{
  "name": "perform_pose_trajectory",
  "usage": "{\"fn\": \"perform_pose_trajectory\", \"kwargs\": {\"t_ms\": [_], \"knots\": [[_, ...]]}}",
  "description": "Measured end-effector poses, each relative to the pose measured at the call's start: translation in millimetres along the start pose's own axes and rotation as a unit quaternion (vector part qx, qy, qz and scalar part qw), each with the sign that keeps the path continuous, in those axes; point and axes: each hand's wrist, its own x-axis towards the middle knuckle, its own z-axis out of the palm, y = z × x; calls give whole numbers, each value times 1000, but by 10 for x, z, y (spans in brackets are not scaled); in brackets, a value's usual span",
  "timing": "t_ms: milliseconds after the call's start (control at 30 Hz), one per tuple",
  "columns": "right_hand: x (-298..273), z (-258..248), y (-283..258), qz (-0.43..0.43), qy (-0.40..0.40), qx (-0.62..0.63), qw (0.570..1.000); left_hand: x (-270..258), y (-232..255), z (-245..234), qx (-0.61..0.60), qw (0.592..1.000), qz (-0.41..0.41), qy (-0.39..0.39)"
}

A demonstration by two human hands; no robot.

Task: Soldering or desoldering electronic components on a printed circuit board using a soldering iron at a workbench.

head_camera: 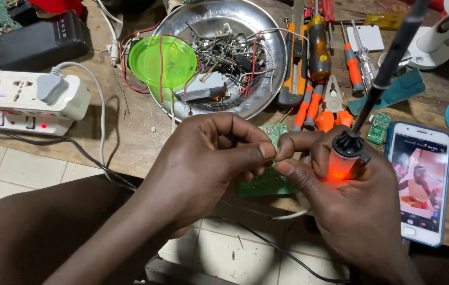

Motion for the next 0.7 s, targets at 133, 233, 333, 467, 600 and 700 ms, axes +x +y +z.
{"fn": "perform_pose_trajectory", "kwargs": {"t_ms": [133, 233, 333, 467, 600, 700], "knots": [[19, -4, 95, -10, 15, 17, 1000, 47, -48, 16, -19, 1000, 19, -9], [48, 9, 104, 20, 44, 11, 999, 98, -138, 25, -44, 995, 85, -15], [65, 14, 107, 34, 54, 31, 997, 106, -157, 30, -53, 991, 120, -14], [35, 3, 117, 32, 41, 51, 997, 88, -171, 40, -41, 992, 118, -7], [41, -9, 108, 43, 30, 70, 996, 66, -151, 37, 23, 991, 129, 2], [41, -19, 117, 63, 24, 62, 996, 77, -189, 18, 36, 992, 123, -4]]}}
